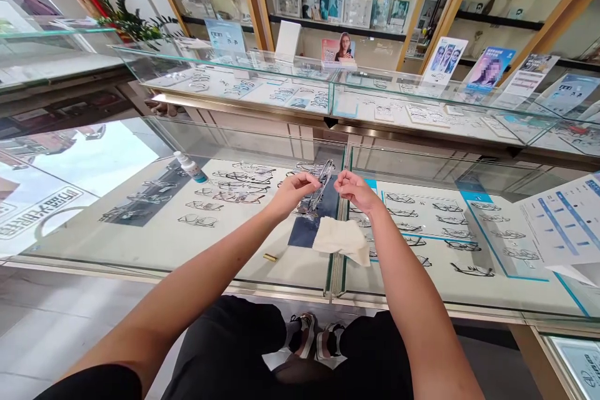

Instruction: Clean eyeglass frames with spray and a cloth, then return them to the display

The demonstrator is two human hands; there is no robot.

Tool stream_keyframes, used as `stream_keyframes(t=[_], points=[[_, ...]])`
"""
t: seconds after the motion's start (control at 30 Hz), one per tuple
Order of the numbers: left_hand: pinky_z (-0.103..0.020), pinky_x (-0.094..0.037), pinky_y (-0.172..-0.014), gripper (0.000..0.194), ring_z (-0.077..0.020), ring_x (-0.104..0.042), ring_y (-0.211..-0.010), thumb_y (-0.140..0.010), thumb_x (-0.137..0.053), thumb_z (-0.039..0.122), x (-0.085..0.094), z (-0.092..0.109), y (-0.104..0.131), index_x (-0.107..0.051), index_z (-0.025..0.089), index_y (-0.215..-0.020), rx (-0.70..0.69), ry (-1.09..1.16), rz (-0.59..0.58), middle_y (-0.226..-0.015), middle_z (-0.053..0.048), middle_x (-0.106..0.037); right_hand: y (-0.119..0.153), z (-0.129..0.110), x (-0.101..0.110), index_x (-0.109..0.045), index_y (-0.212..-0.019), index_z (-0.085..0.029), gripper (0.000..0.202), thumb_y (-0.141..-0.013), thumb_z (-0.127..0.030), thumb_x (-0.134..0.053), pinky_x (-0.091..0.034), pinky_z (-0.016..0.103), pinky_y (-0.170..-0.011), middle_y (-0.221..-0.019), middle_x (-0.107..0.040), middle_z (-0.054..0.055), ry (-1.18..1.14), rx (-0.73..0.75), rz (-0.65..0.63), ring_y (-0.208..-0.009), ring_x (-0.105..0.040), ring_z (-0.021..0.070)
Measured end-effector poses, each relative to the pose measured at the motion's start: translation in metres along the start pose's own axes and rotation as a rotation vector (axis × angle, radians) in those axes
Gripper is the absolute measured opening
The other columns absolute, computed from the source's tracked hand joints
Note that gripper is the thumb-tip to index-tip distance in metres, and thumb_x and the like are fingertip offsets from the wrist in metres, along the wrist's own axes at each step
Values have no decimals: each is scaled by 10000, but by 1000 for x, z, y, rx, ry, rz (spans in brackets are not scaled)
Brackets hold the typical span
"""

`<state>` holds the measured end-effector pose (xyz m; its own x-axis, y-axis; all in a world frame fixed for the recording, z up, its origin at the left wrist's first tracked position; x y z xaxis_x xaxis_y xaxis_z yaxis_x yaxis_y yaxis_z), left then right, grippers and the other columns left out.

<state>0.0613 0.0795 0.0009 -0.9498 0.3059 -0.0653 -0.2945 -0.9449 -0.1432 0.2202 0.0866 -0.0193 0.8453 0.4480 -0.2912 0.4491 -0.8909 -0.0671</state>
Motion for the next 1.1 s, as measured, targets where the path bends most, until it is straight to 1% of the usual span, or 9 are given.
stream_keyframes(t=[0.1, 0.2, 0.33, 0.53, 0.73, 0.9, 1.1], points=[[-361, -493, -892, 350, -193, -637, -886, -722, -897, 503, -1, -1, -1, -750, 198, -811, -3, 21, -2, -902, -47, -732, -2, 1, -13, -568, -875, -239, 352, -706, -249, -876, -219, 277, -584, -725, -568, -52, -10, 14, -16, -578, -312, 98], [-359, -496, -888, 382, -184, -636, -875, -705, -914, 524, -1, -2, -1, -749, 201, -820, 6, 51, -3, -903, -43, -736, -3, 2, -19, -570, -876, -239, 367, -710, -264, -896, -232, 278, -588, -754, -609, -43, -5, 28, 9, -600, -367, 104], [-366, -504, -901, 423, -187, -646, -889, -689, -924, 561, 0, -5, -2, -743, 203, -823, 16, 80, 10, -917, -44, -744, -2, 2, -17, -569, -871, -234, 393, -713, -286, -925, -240, 276, -588, -790, -662, -34, 20, 48, 54, -622, -421, 105], [-378, -511, -927, 442, -208, -667, -936, -695, -923, 574, 1, -7, -1, -739, 200, -843, 22, 70, 18, -949, -55, -751, -2, 4, -12, -558, -866, -241, 466, -667, -334, -969, -296, 274, -607, -761, -657, -37, 53, 30, 85, -656, -489, 120], [-370, -501, -905, 447, -204, -648, -912, -716, -907, 586, 1, -5, -1, -731, 195, -842, -10, 41, 18, -931, -56, -736, -2, 3, -14, -543, -852, -244, 477, -667, -349, -969, -298, 269, -598, -791, -655, -35, 46, 20, 97, -664, -490, 120], [-351, -488, -862, 418, -183, -626, -861, -711, -927, 541, 1, -4, -1, -731, 190, -828, -31, 34, 28, -886, -40, -715, 0, 2, -17, -567, -864, -239, 436, -689, -324, -957, -317, 262, -609, -826, -655, -32, 42, 24, 90, -702, -510, 120], [-347, -480, -838, 418, -188, -624, -859, -707, -927, 534, -1, -4, 1, -729, 186, -828, -22, 13, 23, -898, -47, -719, -1, 3, -19, -564, -852, -235, 442, -674, -315, -961, -321, 258, -609, -785, -594, -58, 57, 19, 97, -657, -463, 101]])
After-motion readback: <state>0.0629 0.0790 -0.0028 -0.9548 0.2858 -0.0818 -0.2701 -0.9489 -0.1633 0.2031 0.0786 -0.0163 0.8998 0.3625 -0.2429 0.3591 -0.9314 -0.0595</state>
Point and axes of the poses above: each hand's wrist, its own y-axis away from the middle knuckle, its own x-axis out of the back of the hand, z = x × y, the point moved 10 cm from there along -y, towards the middle knuckle
